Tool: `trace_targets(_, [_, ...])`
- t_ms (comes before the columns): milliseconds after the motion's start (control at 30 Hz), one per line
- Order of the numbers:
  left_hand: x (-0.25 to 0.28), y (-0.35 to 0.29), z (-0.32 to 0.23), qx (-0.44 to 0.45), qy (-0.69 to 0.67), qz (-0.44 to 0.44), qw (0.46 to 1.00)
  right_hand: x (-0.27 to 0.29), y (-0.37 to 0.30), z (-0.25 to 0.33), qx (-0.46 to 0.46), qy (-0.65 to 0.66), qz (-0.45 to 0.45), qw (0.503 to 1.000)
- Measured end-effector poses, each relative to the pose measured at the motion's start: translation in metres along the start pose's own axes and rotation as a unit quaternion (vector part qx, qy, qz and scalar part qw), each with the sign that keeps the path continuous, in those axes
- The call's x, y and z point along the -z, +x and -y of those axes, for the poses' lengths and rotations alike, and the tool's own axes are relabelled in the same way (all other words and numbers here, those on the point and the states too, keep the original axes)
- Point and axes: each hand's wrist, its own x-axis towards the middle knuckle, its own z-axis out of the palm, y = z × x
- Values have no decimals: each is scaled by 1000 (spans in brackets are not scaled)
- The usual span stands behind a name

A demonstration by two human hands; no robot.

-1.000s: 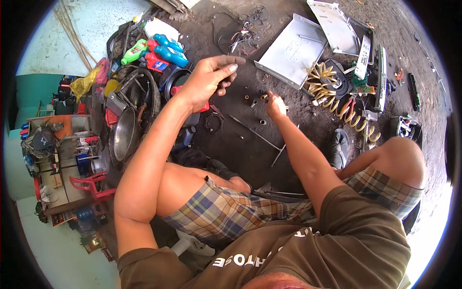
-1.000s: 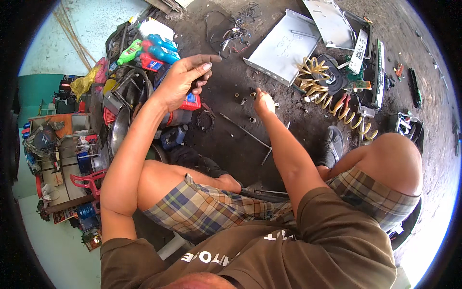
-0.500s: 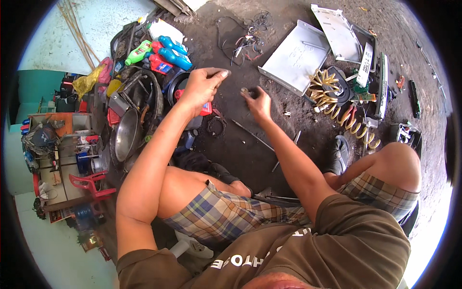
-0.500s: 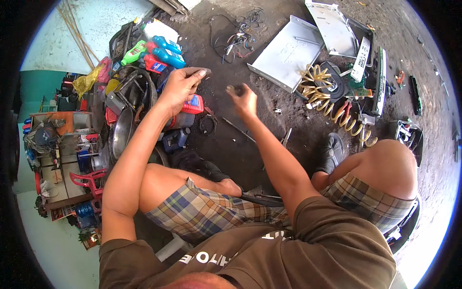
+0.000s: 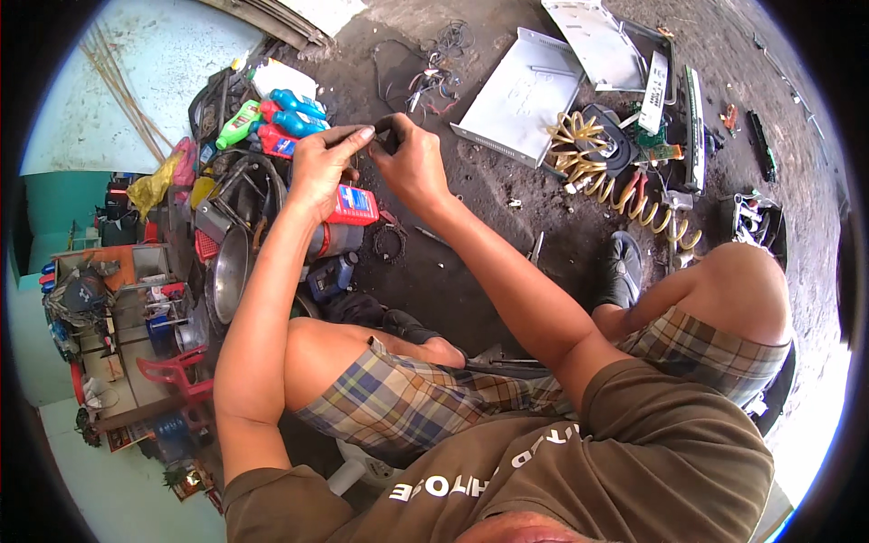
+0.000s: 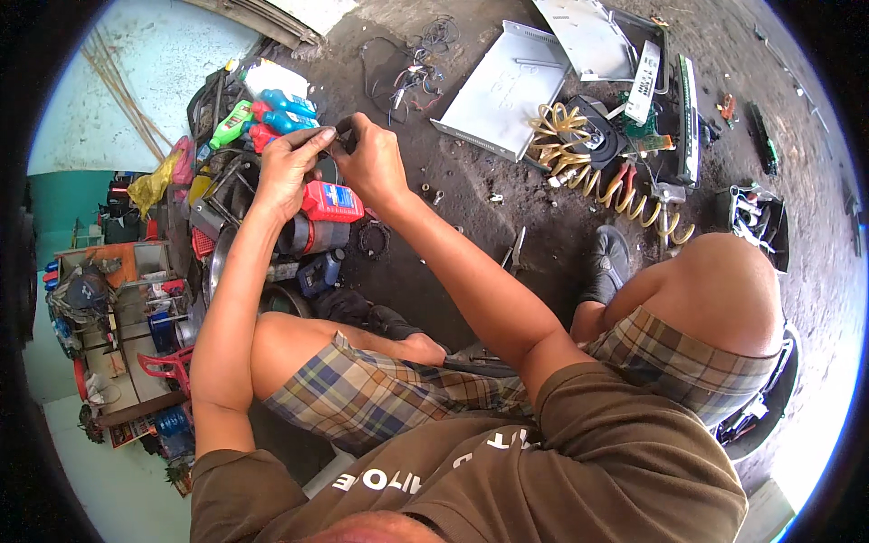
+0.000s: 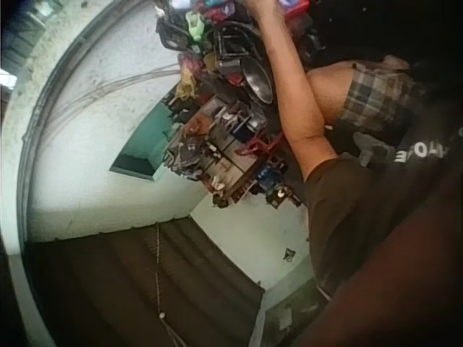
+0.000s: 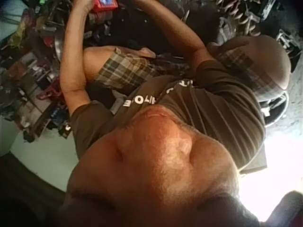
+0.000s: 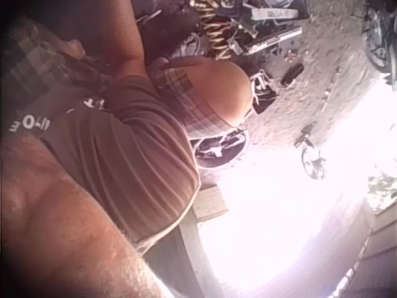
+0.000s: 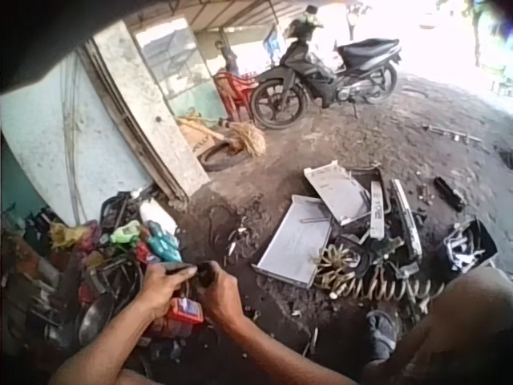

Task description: The person sits on the floor of a cluttered workshop and assembles small mechanical components by hand. They pick up various metal rings, bushings, and cylindrical parts, fitting them together and inspecting the fit repeatedly.

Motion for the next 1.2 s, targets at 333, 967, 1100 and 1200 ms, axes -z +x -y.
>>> trace_targets(333, [8,8,4,-24,-56,-3,998,42,43,-61,-287,297,56,909])
trace_targets(967, [3,-1,-17,-60,-72,24,995,72,47,-12,-250,530,242,773])
trace_targets(1100, [1,-2,-17,-84,-75,40,993,69,47,-7,-236,488,217,812])
trace_targets(1200, [-3,-4,-17,-92,-91,65,989,70,48,0,-219,448,225,837])
